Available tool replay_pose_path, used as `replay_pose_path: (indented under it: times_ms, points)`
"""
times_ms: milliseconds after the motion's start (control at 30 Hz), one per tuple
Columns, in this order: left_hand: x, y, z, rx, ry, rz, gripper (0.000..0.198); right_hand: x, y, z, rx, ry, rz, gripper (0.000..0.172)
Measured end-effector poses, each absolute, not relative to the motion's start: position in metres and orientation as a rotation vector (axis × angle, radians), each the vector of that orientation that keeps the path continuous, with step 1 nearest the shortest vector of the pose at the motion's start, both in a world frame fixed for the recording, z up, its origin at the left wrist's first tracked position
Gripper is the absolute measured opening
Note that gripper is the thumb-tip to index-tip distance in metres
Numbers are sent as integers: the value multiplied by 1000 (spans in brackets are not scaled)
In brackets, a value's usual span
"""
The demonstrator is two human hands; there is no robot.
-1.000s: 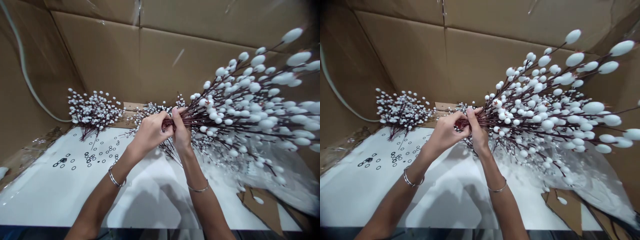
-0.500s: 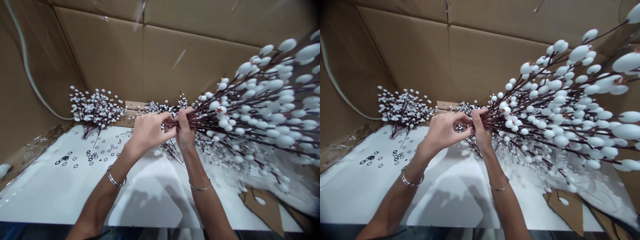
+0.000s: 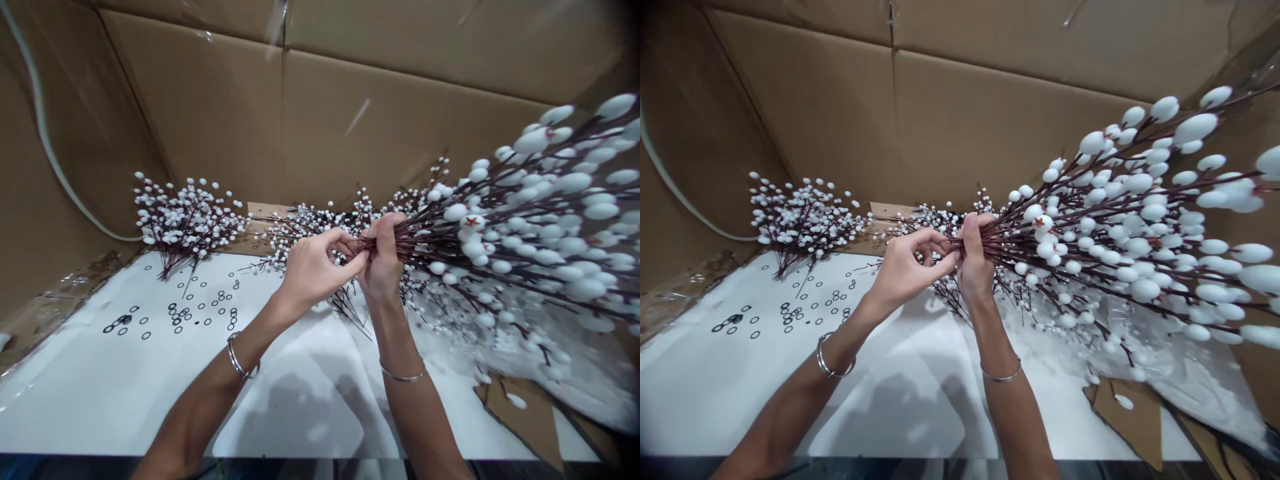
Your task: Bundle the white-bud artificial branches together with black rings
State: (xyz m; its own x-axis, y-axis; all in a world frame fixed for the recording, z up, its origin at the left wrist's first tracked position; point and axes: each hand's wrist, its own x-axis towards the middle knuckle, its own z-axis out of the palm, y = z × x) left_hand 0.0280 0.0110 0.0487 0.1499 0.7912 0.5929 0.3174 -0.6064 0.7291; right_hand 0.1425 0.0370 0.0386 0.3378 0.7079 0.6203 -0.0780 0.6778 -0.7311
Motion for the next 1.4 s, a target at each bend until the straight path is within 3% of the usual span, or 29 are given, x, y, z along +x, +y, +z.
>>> replay_pose_path:
  times_ms: [267,533,1133,1267,1400]
  points:
    - [33,18,40,2108,939,1647,15,145,41,42,-645,-1064,777,43]
    - [6,37,42,2162,509,1330,16,150,31,51,-621,-1073,898,41]
    - [3,42,38,2060,553,1429,19,136,20,52,-532,-1130,969,42]
    - [-6,41,43,2133,519,1341,10,135,19,52,-597,-1151,951,45]
    - [-10,40,46,2307,695,1501,14,132,20,49,-584,-1158,1016,44]
